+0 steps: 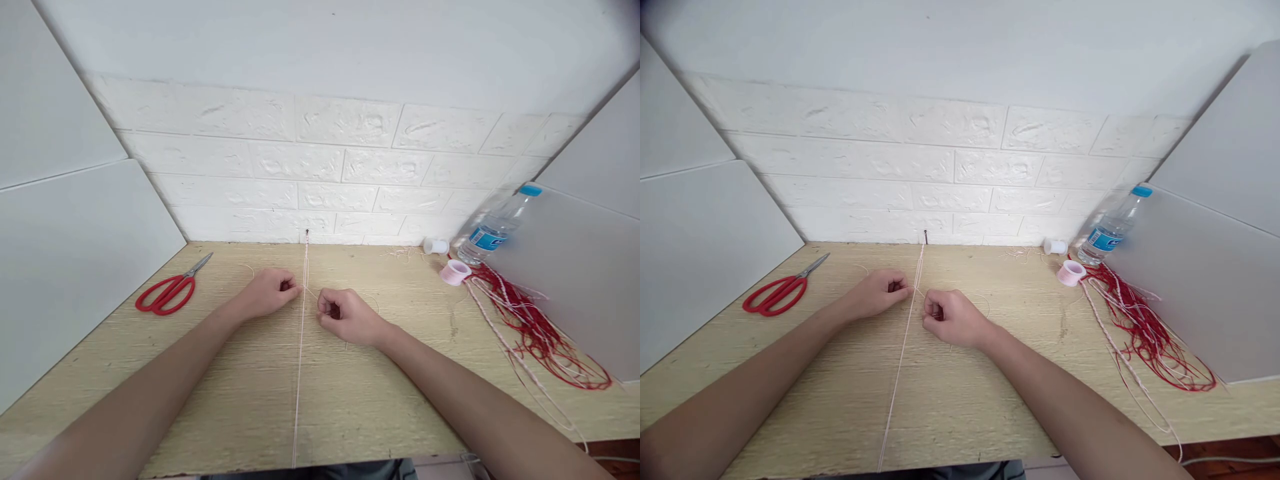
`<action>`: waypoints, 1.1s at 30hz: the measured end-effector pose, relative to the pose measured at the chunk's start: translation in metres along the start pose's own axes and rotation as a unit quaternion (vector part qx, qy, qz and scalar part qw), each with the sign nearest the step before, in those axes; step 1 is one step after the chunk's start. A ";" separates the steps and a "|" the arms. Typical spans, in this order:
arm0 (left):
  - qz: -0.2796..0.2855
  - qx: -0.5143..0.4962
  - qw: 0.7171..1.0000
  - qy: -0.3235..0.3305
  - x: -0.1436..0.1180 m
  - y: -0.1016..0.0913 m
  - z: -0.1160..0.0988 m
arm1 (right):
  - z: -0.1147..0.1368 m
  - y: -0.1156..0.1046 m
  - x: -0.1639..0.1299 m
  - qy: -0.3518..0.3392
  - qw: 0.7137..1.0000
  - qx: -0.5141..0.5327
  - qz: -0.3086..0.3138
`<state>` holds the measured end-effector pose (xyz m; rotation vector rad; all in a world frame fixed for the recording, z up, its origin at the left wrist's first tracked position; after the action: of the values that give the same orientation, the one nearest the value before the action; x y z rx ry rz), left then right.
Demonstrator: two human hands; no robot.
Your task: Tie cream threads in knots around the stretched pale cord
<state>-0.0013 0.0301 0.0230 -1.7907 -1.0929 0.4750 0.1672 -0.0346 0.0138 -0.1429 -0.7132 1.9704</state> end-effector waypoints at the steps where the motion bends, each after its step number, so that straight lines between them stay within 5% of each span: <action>1: -0.003 0.000 1.000 -0.001 0.000 0.000 0.000 | 0.000 0.000 0.000 0.001 1.000 -0.003 0.000; 33: 0.010 -0.002 1.000 -0.014 -0.002 0.002 -0.002 | -0.002 0.002 0.000 0.005 1.000 0.006 0.017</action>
<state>0.0004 0.0272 0.0223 -1.8058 -1.0975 0.5122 0.1663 -0.0347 0.0111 -0.1587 -0.6951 2.0042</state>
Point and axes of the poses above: each hand's wrist, its own x-axis towards the middle knuckle, its own y-axis out of the palm, z = x × y, the point moved 5 cm from there along x, towards the middle knuckle, and after that the axes turned 2 degrees about x, right-handed, at the moved point
